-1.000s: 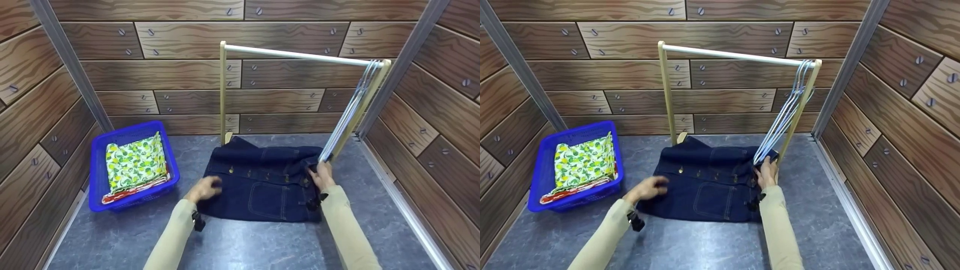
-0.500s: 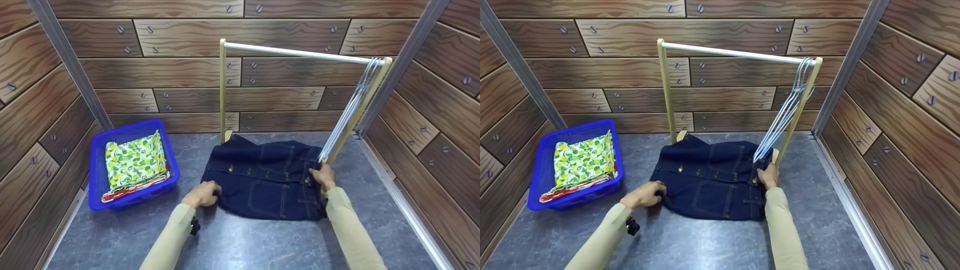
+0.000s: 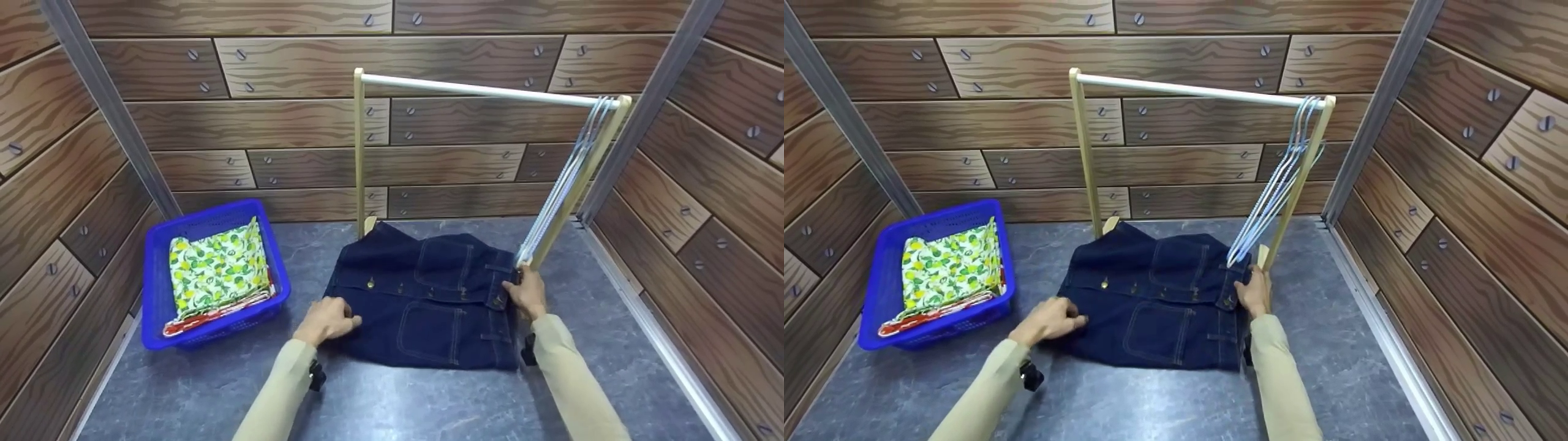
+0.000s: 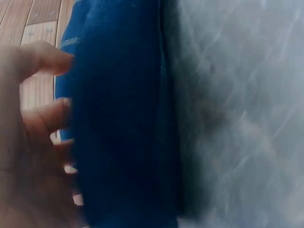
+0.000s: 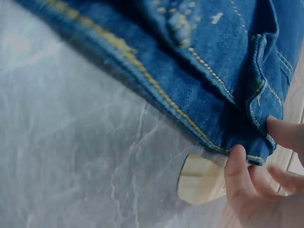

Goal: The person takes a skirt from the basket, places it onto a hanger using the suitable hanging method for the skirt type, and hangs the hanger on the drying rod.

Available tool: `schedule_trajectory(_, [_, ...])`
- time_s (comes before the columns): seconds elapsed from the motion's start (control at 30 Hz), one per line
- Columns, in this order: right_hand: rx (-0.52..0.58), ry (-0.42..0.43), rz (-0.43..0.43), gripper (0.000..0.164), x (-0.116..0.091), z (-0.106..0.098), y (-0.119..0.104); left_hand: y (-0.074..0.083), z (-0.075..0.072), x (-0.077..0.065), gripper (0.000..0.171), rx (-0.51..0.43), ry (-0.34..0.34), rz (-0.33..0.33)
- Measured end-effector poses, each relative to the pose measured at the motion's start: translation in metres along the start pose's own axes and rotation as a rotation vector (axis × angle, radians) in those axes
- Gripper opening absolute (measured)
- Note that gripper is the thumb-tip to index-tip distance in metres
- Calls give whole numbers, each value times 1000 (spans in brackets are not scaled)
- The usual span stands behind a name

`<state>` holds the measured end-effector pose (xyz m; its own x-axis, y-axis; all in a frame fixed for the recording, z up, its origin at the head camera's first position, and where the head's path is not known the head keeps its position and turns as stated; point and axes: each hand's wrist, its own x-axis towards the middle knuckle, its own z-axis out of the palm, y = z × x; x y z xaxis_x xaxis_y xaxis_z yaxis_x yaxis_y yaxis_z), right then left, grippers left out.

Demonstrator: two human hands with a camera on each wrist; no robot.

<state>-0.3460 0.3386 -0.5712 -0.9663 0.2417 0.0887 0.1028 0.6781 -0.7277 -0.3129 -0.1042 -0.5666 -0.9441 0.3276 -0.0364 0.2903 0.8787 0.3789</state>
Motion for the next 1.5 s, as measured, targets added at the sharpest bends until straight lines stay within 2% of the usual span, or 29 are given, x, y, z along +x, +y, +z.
schedule_trajectory(0.1, [-25, 56, -61, 42, -2, -1, 0, 5, 8, -1, 25, 25, 17, 83])
schedule_trajectory(0.17, [-19, 44, -55, 44, -4, -1, 1, 8, 12, 0, 35, 27, 5, 139])
schedule_trajectory(0.27, [-24, -16, -24, 51, -6, 1, 2, 15, 17, -1, 51, -1, -60, 169])
schedule_trajectory(0.43, [-29, -87, 10, 59, -8, 5, 4, 30, 24, -4, 67, -9, -190, 113])
schedule_trajectory(0.57, [-28, -79, 30, 62, -11, 4, 3, 40, 29, -3, 71, 4, -227, 62])
schedule_trajectory(0.7, [-29, -17, 6, 59, -17, 1, -7, 46, 32, -1, 70, 8, -230, 38])
schedule_trajectory(0.87, [30, 67, -52, 45, -24, -2, -34, 47, 32, -3, 70, 4, -234, 36])
schedule_trajectory(1.0, [99, 208, -65, 28, -29, -8, -56, 48, 31, -6, 65, -16, -250, 48])
schedule_trajectory(1.1, [194, 338, -51, 20, -30, -17, -68, 49, 31, -7, 61, -24, -256, 47])
schedule_trajectory(1.33, [528, 573, -52, 15, -28, -44, -92, 48, 34, -7, 60, -26, -237, 37])
schedule_trajectory(1.5, [790, 644, -80, 10, -33, -61, -109, 48, 34, -8, 61, -32, -231, 42])
